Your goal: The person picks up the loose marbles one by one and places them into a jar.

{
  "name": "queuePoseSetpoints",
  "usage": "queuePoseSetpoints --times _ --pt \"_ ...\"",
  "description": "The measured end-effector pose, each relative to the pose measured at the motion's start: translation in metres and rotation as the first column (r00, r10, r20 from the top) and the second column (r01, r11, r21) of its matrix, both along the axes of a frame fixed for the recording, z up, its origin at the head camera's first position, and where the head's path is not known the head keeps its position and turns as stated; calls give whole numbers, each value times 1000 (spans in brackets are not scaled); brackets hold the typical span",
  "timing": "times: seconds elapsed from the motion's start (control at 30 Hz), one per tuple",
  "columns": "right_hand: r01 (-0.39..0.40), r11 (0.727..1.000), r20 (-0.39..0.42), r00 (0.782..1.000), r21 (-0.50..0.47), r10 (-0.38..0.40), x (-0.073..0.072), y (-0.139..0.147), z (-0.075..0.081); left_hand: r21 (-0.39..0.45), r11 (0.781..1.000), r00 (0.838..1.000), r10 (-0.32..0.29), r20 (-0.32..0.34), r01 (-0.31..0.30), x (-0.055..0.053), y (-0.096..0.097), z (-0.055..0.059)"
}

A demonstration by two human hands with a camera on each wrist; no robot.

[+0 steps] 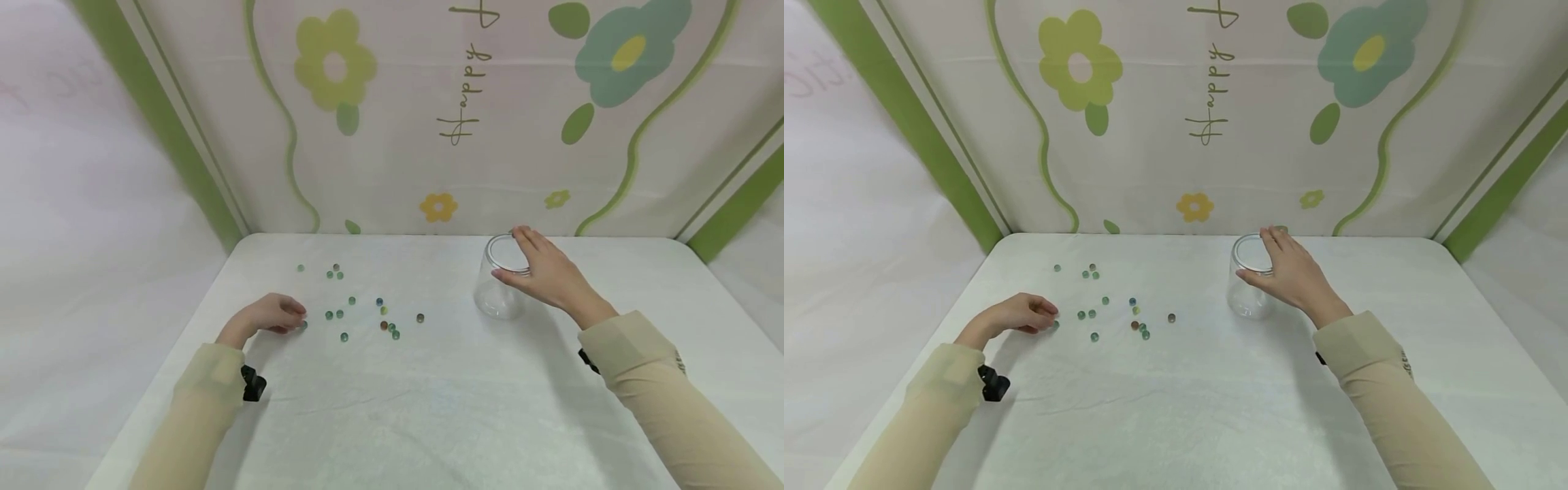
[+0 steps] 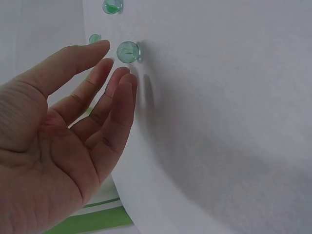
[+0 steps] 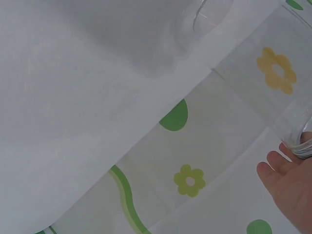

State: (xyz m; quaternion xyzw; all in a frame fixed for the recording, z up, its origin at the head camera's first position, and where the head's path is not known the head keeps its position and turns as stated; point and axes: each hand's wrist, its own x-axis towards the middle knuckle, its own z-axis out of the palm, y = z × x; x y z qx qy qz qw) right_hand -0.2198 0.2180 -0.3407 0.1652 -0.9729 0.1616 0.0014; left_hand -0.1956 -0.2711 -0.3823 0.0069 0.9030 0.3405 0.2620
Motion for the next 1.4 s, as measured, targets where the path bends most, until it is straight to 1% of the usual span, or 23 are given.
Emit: queuePoseSetpoints --times 0.07,0.17,0.3,0.57,0.7,0.93,1.03,1.2,1.33,1.4 --pt "-1 1000 -2 1000 4 1 0 1 0 -6 1000 1000 -24 -6 24 0 1 0" --pt "-3 1000 -3 1000 15 3 0 1 1 -12 999 999 -40 -13 40 1 2 -2" --pt "-9 1000 -2 1000 30 10 0 2 2 -25 999 999 -36 -21 35 1 4 -5" --pt "-25 998 -28 999 61 27 -1 1 5 -35 999 999 -25 -46 24 3 6 -10" --pt "-23 997 -35 999 79 26 -2 3 7 -16 1000 999 -4 -43 3 3 7 -11" --pt "-29 995 -2 1000 93 29 -1 7 6 16 998 998 59 -25 -58 2 13 -8" --pt "-25 995 5 1000 92 25 0 7 5 47 996 997 75 -26 -74 0 17 -8" --pt "-23 997 11 1000 75 22 -1 7 3 140 986 995 93 -26 -88 -6 22 -6" --pt "-24 998 16 1000 66 23 -1 6 2 232 968 994 103 -22 -96 -10 29 -3" --pt "-25 998 20 1000 65 24 -1 6 2 282 954 994 111 -13 -103 -12 34 -1"
